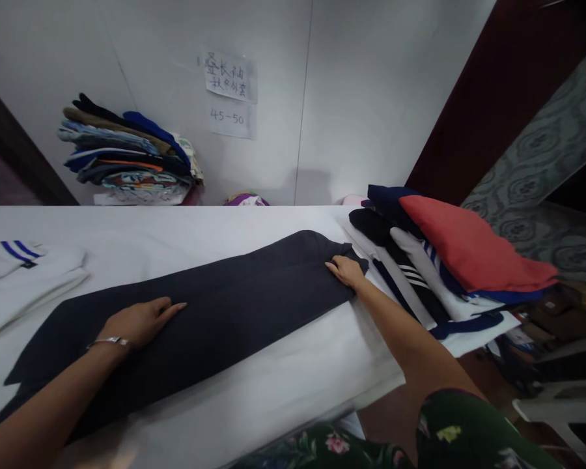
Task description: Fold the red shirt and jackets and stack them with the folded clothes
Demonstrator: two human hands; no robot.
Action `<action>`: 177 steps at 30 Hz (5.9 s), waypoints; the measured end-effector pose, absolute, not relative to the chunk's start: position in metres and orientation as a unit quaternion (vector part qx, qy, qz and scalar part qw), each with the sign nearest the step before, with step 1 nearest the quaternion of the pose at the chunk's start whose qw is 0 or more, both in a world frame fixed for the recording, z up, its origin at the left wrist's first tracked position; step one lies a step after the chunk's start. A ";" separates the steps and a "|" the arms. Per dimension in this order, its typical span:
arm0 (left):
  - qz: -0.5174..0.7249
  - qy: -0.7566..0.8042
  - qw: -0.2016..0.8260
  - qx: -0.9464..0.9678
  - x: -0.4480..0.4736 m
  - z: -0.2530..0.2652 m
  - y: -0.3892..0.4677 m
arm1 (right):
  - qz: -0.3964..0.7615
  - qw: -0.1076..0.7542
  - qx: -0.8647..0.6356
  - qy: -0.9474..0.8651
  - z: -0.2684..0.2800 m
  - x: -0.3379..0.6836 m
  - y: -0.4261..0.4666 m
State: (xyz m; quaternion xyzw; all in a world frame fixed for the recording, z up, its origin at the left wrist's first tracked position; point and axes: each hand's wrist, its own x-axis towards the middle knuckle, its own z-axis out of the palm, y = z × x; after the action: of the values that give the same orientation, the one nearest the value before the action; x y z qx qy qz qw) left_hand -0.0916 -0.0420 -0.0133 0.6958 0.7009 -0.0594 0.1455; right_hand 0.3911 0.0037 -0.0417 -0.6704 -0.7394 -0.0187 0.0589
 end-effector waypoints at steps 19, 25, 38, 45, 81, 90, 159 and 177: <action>-0.058 0.708 0.175 0.682 -0.093 -0.013 -0.045 | -0.007 0.101 -0.589 -0.802 -0.034 0.316 0.009; -0.064 0.711 0.178 0.677 -0.087 -0.010 -0.047 | 0.029 0.074 -0.605 -0.792 -0.061 0.318 0.029; 0.010 0.701 0.166 0.693 -0.093 -0.019 -0.051 | -0.046 0.131 -0.620 -0.772 -0.044 0.311 0.015; 0.021 0.696 0.158 0.700 -0.095 -0.022 -0.053 | -0.055 0.119 -0.644 -0.754 -0.016 0.303 0.075; 0.056 0.701 0.161 0.692 -0.101 -0.017 -0.062 | -0.023 0.037 -0.614 -0.788 -0.092 0.289 0.012; 0.102 0.742 0.178 0.639 -0.160 0.003 -0.098 | -0.007 0.016 -0.608 -0.794 -0.091 0.294 0.016; 0.042 0.630 -0.003 0.776 -0.066 -0.064 -0.069 | -0.005 0.458 -0.607 -0.649 -0.044 0.408 -0.035; 0.088 0.638 0.038 0.764 -0.073 -0.044 -0.053 | 0.080 0.293 -0.640 -0.706 -0.072 0.416 0.006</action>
State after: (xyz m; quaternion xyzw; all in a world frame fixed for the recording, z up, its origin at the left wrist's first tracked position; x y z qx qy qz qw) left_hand -0.0730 -0.0528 -0.0438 0.7639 0.6383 0.0875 0.0381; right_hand 0.4160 0.0059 -0.0724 -0.6399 -0.7059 0.0795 0.2932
